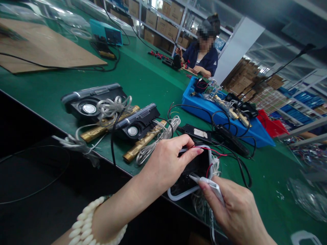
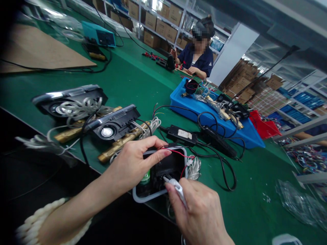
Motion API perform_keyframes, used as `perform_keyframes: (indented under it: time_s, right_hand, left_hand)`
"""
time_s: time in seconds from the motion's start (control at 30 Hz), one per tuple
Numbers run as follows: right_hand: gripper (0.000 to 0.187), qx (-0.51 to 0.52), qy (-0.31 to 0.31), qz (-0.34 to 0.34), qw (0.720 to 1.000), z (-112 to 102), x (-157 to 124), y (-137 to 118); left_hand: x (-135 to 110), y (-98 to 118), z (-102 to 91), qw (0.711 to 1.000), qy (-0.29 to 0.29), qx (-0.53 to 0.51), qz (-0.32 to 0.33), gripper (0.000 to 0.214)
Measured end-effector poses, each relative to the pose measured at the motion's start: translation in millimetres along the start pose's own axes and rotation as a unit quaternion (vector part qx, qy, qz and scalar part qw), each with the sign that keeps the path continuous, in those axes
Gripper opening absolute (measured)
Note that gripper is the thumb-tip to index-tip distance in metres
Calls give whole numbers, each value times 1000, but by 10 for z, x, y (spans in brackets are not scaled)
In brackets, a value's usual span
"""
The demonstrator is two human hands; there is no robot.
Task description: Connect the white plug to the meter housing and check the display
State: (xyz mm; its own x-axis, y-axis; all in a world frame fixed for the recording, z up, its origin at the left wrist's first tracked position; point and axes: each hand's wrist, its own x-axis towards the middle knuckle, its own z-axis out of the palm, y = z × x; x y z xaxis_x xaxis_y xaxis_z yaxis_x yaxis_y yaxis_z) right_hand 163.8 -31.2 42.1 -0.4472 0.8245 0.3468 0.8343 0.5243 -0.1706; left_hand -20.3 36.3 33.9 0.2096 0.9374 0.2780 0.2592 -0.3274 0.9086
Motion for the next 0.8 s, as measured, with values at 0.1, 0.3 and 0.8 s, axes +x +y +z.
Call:
perform_keyframes:
  time_s: [0.1, 0.3, 0.8]
  right_hand:
    - [27, -6, -6, -3, 1000, 6, -9, 22]
    - [28, -6, 2, 0, 1000, 8, -7, 7]
    - [29, -17, 3, -9, 1000, -22, 6, -3]
  left_hand:
    - [3, 0, -3, 1000, 1, -2, -2, 16]
    - [-1, 9, -19, 1000, -6, -7, -4, 16]
    - [-12, -1, -19, 1000, -3, -7, 1, 18]
